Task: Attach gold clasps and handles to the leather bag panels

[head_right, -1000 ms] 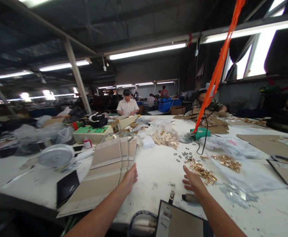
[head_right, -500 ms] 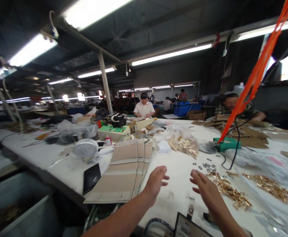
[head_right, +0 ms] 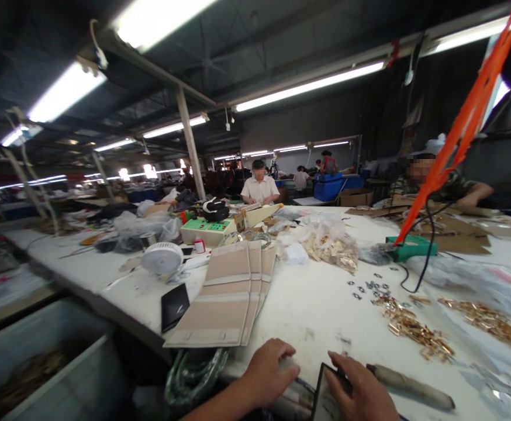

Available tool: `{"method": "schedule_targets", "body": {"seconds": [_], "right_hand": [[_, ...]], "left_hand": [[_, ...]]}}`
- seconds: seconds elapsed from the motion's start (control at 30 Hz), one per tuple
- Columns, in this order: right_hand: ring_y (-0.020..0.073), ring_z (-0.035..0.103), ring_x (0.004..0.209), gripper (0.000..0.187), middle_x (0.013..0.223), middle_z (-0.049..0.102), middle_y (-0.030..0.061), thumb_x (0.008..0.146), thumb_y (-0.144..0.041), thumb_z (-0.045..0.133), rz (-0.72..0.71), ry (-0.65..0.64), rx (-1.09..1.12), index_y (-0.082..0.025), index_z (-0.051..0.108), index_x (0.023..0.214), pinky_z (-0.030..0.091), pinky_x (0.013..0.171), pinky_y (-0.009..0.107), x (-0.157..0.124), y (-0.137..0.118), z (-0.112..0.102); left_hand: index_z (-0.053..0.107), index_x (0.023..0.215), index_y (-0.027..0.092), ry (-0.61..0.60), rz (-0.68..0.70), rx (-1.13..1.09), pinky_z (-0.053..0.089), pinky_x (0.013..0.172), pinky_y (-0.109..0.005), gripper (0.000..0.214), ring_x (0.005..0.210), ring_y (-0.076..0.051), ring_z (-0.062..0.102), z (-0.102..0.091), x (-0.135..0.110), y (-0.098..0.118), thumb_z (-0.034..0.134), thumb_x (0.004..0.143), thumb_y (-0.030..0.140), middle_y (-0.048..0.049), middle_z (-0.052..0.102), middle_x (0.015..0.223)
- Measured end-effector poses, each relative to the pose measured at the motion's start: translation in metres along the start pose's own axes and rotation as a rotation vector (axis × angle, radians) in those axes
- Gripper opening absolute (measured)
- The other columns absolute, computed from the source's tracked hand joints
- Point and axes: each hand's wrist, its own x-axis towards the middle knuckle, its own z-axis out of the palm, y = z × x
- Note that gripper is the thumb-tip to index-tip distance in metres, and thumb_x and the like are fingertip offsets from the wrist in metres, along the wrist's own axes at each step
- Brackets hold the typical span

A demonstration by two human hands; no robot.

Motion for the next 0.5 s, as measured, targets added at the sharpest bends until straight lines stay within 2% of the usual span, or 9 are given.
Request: {"method": "schedule_targets", "body": {"seconds": [0.1,0.27,0.5], "right_hand": [[0.0391,0.07,0.115,0.044,0.116,0.079,0.0084,0.069,-0.062,0.076,-0.005,-0.015,-0.08,-0.031,0.081,0.101,0.054,0.108,0.052,-0.006,0.011,-0.001],[0.0333,0.074,0.11,0.045,0.117,0.079,0.0096,0.086,-0.056,0.064,-0.187,0.012,-0.249,-0.024,0.081,0.113,0.06,0.1,0.044,-0.014,0.026,0.0],[0.0328,0.075,0.108,0.041,0.117,0.079,0.0099,0.09,-0.054,0.063,-0.232,0.049,-0.321,-0.025,0.08,0.114,0.061,0.097,0.044,-0.013,0.029,0.002]], "left_hand": [[0.078,0.108,0.026,-0.019,-0.012,0.033,0.046,0.095,-0.042,0.032,0.105,-0.031,0.063,0.006,0.003,0.007,0.066,0.084,0.043,-0.011,0.072,0.11],[0.077,0.106,0.021,-0.056,-0.057,0.075,0.046,0.092,-0.033,0.034,0.102,-0.024,0.063,0.02,0.005,0.015,0.068,0.079,0.041,-0.0077,0.07,0.108],[0.078,0.106,0.021,-0.119,-0.068,0.085,0.045,0.091,-0.031,0.033,0.101,-0.022,0.064,0.022,0.009,0.026,0.067,0.079,0.037,-0.0059,0.072,0.106]]}}
